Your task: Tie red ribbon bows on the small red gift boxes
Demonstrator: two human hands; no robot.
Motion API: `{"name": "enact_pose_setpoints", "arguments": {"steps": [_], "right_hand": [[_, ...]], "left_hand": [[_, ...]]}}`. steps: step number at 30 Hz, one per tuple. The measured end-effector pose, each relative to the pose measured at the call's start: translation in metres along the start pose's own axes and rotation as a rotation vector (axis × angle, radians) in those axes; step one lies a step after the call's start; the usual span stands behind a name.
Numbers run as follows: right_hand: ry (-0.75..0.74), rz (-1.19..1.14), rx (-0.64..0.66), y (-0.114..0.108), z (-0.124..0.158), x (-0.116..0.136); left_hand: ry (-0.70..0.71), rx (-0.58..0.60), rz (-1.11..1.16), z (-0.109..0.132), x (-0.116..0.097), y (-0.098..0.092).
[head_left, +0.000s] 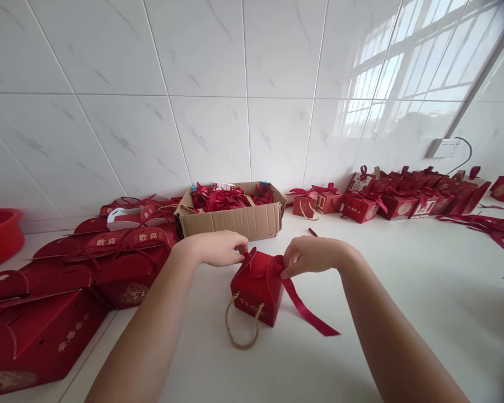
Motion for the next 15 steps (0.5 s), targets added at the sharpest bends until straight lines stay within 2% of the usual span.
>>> {"name": "enact_pose_setpoints", "arguments": {"steps": [2,6,10,15], "right_hand": [[-0.016,-0.018,-0.004,-0.003,0.000,-0.002],[-0.037,-0.026,-0.067,-0.014,0.000,-0.006],[-0.038,-0.104,-0.127,-0.025,0.002,-0.010],[-0.034,-0.153,-0.101,-0.025,0.005,-0.012]], "left_hand": [[0.004,0.005,-0.001,-0.001,0.000,0.000],[-0.048,-0.057,-0.006,0.004,0.009,-0.013],[-0.096,-0.059,0.103,0.011,0.014,-0.020],[-0.153,-0.070,0.092,0.014,0.025,-0.024]]}}
Point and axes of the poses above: each hand's wrist, its own z-axis away from the middle knuckle, its own y-axis out of the palm, x = y × z, the point moved 10 cm from there along -z, towards the middle knuckle, and after that the axes turned 15 degrees about -x, right-handed, at the moved point
